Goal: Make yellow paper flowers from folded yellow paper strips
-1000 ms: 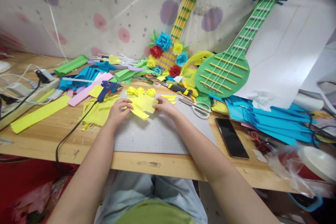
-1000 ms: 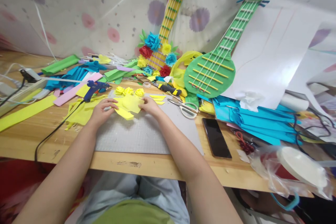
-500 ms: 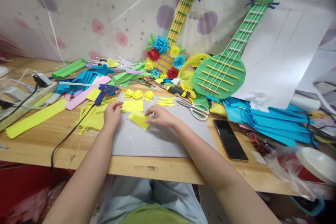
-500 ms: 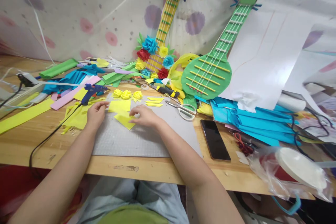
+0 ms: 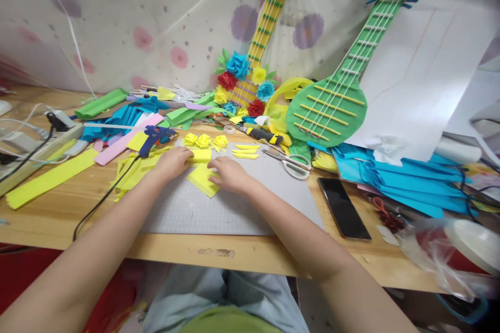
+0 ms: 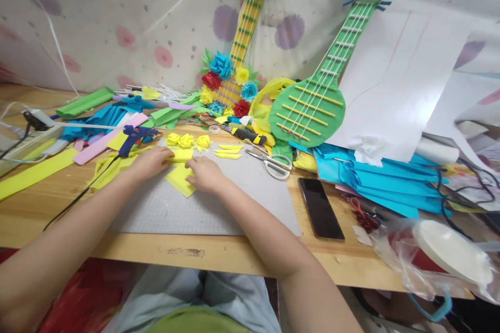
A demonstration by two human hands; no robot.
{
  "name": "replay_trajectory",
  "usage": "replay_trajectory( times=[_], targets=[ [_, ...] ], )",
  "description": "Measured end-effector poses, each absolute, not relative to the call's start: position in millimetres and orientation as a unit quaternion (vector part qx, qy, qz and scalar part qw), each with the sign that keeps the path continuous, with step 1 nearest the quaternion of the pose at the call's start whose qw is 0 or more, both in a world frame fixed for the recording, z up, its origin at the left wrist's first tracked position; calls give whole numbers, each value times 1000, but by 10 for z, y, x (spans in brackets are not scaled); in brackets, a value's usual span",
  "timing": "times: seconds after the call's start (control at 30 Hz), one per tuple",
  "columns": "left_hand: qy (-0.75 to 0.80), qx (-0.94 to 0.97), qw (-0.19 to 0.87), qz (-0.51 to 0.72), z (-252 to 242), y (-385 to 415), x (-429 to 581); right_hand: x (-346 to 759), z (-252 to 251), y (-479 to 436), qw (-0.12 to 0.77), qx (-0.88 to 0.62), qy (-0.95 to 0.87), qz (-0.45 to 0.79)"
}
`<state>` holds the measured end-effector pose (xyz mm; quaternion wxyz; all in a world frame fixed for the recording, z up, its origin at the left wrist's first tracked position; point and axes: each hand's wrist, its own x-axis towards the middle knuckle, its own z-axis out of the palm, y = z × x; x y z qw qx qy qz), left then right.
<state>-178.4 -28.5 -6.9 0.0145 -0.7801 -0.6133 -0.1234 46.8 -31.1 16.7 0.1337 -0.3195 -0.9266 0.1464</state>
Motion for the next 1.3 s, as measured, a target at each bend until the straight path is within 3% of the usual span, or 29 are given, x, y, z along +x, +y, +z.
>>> replay_trajectory(
  times=[0.17,0.27,0.43,0.6,0.7,0.8,0.9,1.1,1.3],
  targets=[
    [-653,-746,67,-111,-26,-345,-1730,598,190,-611,83,-284,-952,73],
    [-612,-788,34,-63,82,-373,-1719,662,154,-660,68,-273,-958,47],
    [-561,-826,6,55,289,-314,-1730,635,88,-619,71,-257,-963,28],
    [-568,-817,55,85,314,-299,-1630,594,8,-545,93,-239,-966,14],
    [-603,-790,86,73,279,-311,-1584,611,-13,-510,128,-264,-953,72],
    [-665,-740,101,17,280,-295,-1576,577,12,-504,162,-383,-893,174],
    [-717,-682,121,-73,342,-286,-1570,459,76,-510,120,-470,-846,222],
    [-693,-664,201,-193,445,-398,-1546,149,169,-307,64,-501,-799,326],
    [-661,-694,239,-154,294,-470,-1570,-58,103,154,184,-539,-740,358]
  ],
)
